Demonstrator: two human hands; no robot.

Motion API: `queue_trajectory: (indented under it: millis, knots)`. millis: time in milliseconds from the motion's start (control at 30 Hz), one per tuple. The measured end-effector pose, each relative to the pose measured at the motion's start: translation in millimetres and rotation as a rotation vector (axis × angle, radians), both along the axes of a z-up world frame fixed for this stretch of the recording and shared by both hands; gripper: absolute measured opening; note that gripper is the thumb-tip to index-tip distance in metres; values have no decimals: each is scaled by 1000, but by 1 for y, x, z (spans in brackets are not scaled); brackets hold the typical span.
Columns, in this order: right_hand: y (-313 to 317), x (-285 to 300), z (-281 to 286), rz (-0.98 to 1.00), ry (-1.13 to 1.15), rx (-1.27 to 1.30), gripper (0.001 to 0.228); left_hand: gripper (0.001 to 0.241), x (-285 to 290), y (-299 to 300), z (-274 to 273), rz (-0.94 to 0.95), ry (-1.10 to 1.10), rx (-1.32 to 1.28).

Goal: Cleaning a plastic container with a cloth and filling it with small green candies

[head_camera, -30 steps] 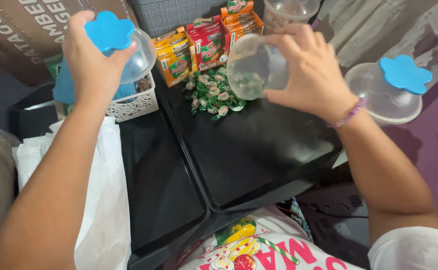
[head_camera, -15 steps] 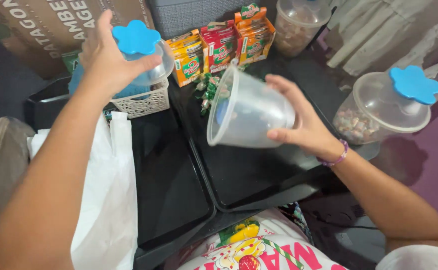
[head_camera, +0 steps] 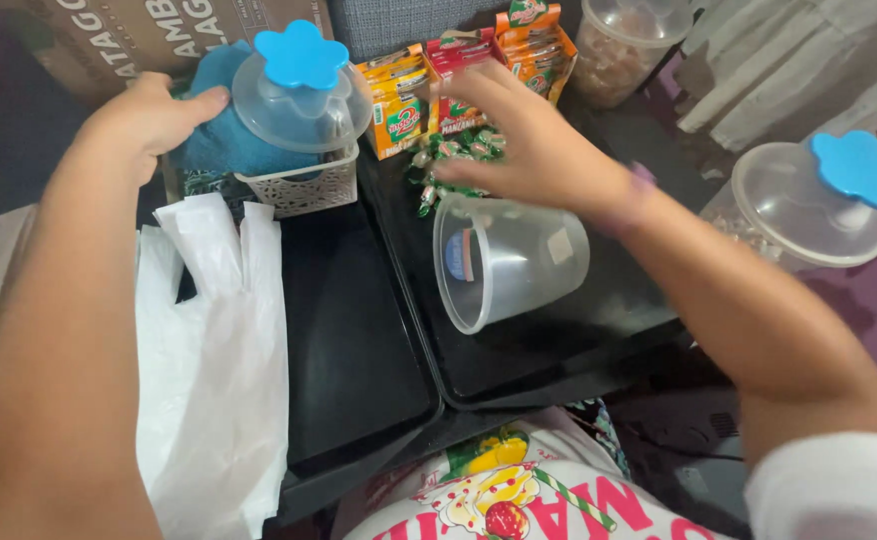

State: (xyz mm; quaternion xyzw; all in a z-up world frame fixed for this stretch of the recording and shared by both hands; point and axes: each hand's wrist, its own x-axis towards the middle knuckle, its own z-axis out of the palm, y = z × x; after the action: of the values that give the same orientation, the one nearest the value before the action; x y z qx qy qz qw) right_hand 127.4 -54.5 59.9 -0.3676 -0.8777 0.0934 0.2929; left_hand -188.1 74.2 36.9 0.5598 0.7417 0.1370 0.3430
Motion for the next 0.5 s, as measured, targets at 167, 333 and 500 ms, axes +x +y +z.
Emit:
queue_trajectory:
  millis: [167,333,500]
  knots:
    - [111,-61,-14,30,-19,40,80,70,-8,15,-19,-17,-144,301]
    - [171,-97,-28,72,-121,26,84,48,-13,24,-30,-78,-437,620]
    - [169,-106,-5,9,-153,-18,71,42,-19,5,-10,66,-811,941]
